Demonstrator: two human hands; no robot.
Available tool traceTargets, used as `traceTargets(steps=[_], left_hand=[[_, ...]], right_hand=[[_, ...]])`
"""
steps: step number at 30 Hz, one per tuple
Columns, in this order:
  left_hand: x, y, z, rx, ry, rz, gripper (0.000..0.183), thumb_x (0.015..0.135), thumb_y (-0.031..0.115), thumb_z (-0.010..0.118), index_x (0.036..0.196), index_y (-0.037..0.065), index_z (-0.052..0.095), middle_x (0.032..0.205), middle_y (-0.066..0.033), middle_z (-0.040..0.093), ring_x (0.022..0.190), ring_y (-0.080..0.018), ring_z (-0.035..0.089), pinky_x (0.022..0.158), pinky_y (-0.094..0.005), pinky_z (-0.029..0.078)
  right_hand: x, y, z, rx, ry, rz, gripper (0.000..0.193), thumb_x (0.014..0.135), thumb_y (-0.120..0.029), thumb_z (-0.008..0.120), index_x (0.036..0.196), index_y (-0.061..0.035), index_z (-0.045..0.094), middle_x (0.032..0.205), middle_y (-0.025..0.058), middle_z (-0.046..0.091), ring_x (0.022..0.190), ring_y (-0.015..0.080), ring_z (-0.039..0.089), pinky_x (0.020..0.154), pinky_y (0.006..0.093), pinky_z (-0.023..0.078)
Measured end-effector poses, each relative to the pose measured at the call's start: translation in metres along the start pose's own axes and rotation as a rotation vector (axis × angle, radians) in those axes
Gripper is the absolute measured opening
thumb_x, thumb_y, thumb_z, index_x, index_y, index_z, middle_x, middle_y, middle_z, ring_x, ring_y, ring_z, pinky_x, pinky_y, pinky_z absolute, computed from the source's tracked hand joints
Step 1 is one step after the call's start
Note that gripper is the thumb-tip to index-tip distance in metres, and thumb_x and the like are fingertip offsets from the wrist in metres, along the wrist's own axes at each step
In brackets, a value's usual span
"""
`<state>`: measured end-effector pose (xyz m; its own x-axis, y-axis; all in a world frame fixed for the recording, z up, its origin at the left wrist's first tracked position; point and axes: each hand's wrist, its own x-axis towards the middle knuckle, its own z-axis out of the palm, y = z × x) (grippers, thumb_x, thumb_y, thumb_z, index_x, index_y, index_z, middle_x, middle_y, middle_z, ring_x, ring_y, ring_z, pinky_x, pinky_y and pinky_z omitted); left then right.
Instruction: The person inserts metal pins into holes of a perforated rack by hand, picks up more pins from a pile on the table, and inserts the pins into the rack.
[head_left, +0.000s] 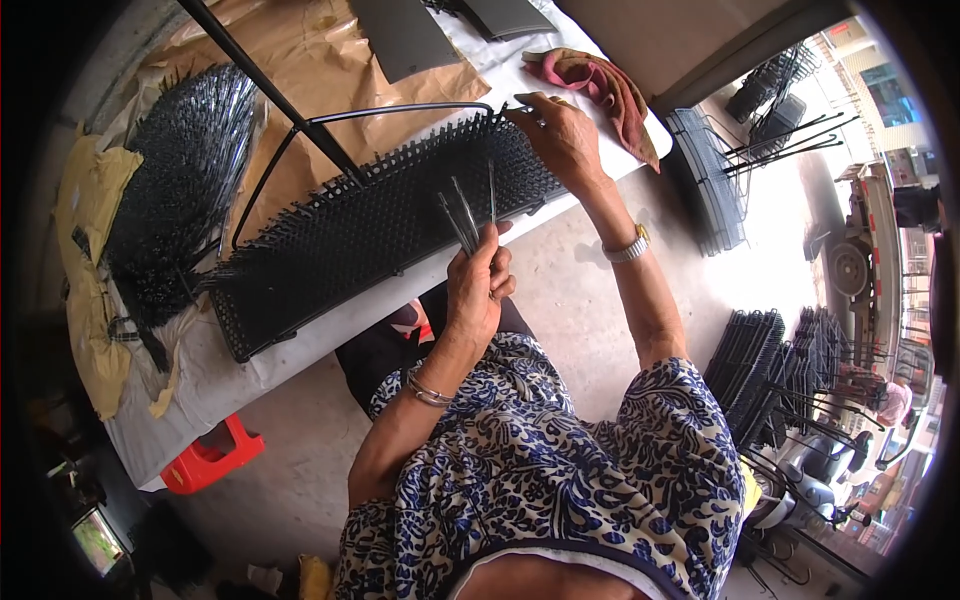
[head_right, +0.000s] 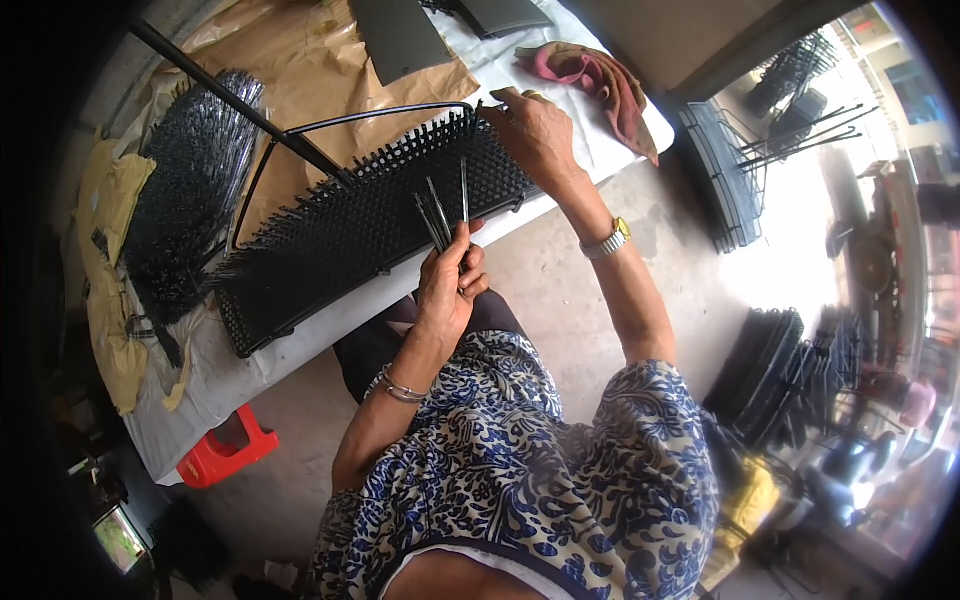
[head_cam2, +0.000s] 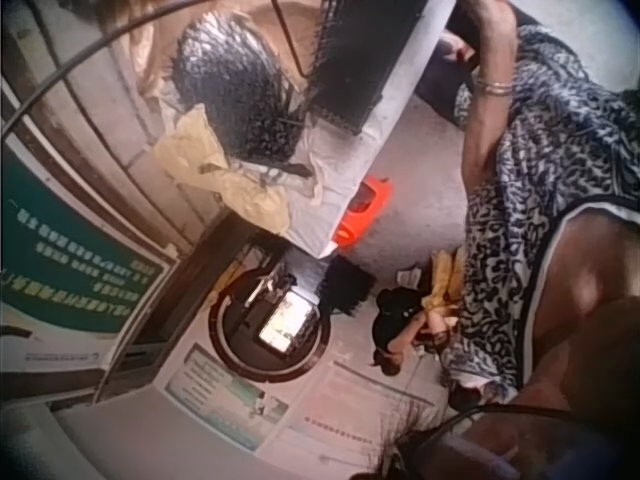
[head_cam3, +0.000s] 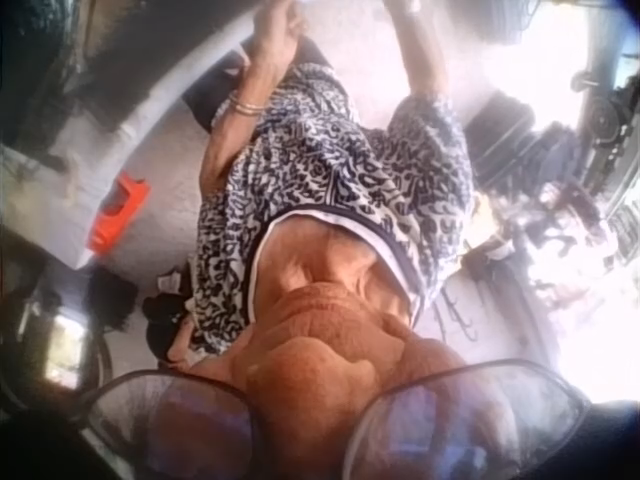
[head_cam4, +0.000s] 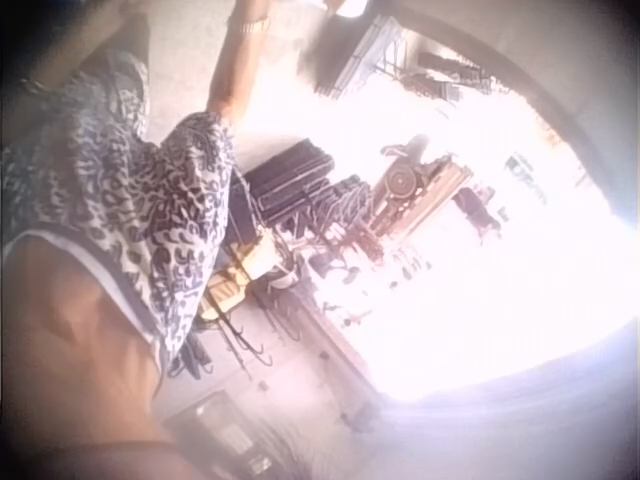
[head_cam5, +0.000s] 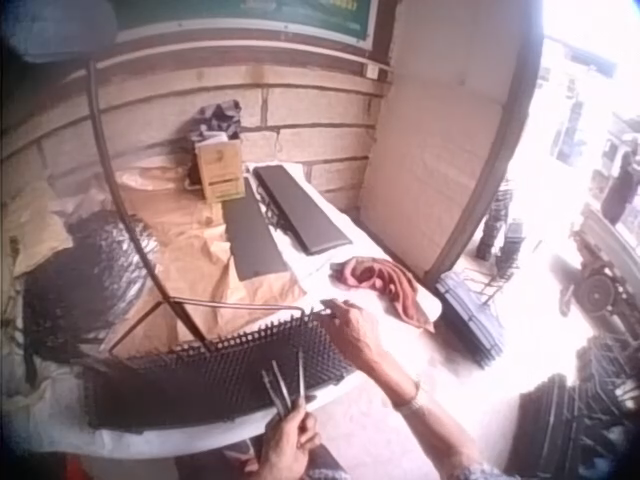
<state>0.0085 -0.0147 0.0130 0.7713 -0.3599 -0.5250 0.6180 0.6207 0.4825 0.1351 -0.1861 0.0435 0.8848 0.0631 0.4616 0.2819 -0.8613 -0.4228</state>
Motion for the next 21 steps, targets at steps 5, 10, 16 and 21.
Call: traceTargets(steps=[5,10,16,21], left_hand=[[-0.007,0.001,0.005,0.043,-0.016,0.031,0.032,0.097,0.033,0.057,0.113,0.005,0.060,0.066,0.0049,0.042,0.051,-0.0024,0.029,0.047,-0.0193,0.024],[0.005,-0.009,-0.007,-0.020,0.011,-0.038,0.024,0.096,0.031,0.059,0.102,0.007,0.059,0.065,0.0030,0.042,0.052,-0.0037,0.030,0.047,-0.0195,0.025],[0.004,-0.008,-0.001,0.011,0.023,0.000,0.019,0.096,0.025,0.060,0.095,0.006,0.057,0.064,0.0046,0.041,0.050,-0.0031,0.029,0.044,-0.0191,0.022],[0.003,-0.003,0.002,0.012,-0.024,0.050,0.021,0.095,0.029,0.061,0.095,0.008,0.057,0.065,0.0032,0.045,0.051,-0.0037,0.032,0.046,-0.0195,0.026]], right_hand=[[-0.026,-0.027,-0.026,0.696,-0.519,0.342,0.028,0.093,-0.024,0.064,0.105,0.0018,0.064,0.086,0.0028,0.067,0.072,0.0081,0.060,0.061,0.0234,0.049],[-0.031,-0.027,-0.025,0.791,-0.510,0.377,0.023,0.093,-0.016,0.061,0.108,0.0020,0.062,0.090,0.0054,0.066,0.076,0.0082,0.059,0.069,0.0239,0.050],[-0.026,-0.035,-0.042,0.952,-0.457,0.338,0.029,0.094,-0.016,0.055,0.114,0.0046,0.059,0.089,0.0082,0.067,0.074,0.0113,0.062,0.066,0.0252,0.052],[-0.024,-0.047,-0.055,1.030,-0.407,0.392,0.026,0.094,-0.014,0.058,0.113,0.0047,0.058,0.088,0.0085,0.066,0.075,0.0132,0.065,0.068,0.0258,0.054]])
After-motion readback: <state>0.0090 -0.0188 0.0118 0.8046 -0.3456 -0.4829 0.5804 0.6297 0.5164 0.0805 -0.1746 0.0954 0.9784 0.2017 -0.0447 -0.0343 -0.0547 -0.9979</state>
